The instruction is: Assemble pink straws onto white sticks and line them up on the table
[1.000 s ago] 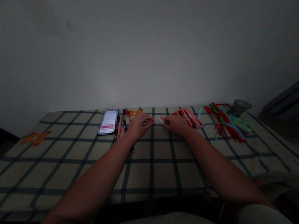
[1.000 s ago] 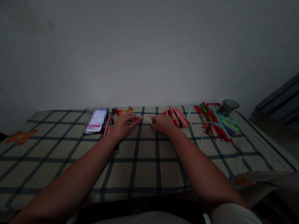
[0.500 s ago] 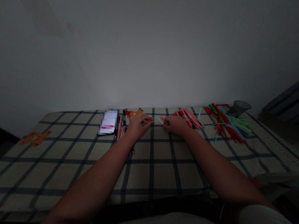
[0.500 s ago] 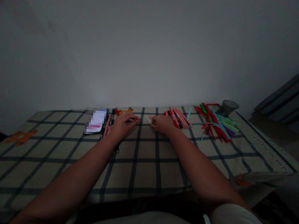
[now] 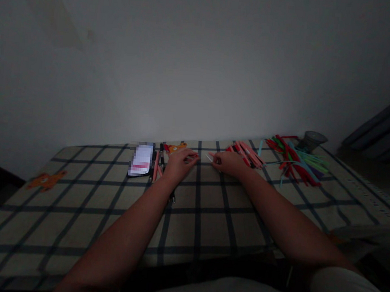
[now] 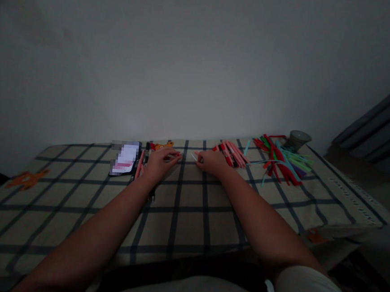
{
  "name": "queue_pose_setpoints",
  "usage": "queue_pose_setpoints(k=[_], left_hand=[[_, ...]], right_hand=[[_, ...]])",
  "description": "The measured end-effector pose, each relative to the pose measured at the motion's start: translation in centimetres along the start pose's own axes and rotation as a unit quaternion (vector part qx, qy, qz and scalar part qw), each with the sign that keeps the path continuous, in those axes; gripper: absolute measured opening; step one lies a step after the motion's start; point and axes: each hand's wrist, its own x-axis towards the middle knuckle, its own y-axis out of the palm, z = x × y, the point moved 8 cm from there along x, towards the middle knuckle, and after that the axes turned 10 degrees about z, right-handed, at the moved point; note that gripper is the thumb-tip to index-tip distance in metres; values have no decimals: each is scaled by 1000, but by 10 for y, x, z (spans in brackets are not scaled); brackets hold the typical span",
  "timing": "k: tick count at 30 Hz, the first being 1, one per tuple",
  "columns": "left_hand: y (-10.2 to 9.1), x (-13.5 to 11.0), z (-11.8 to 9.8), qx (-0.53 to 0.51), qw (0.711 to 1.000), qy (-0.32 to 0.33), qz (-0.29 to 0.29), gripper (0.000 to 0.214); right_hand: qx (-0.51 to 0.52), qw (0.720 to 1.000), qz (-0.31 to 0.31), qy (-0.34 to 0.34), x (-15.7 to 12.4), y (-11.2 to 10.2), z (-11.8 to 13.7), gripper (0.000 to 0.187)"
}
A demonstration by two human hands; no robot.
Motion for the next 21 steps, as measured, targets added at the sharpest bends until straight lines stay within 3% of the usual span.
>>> queue_pose_setpoints(k=[15,21], left_hand=[[-1,0,-3,16,1000,18,-11,11],[-2,-1,-6,20,998,43,-31,11]], right_hand=[[1,1000,1,-2,1,2,0,23],[66,998,1,-14,0,1,2,19]])
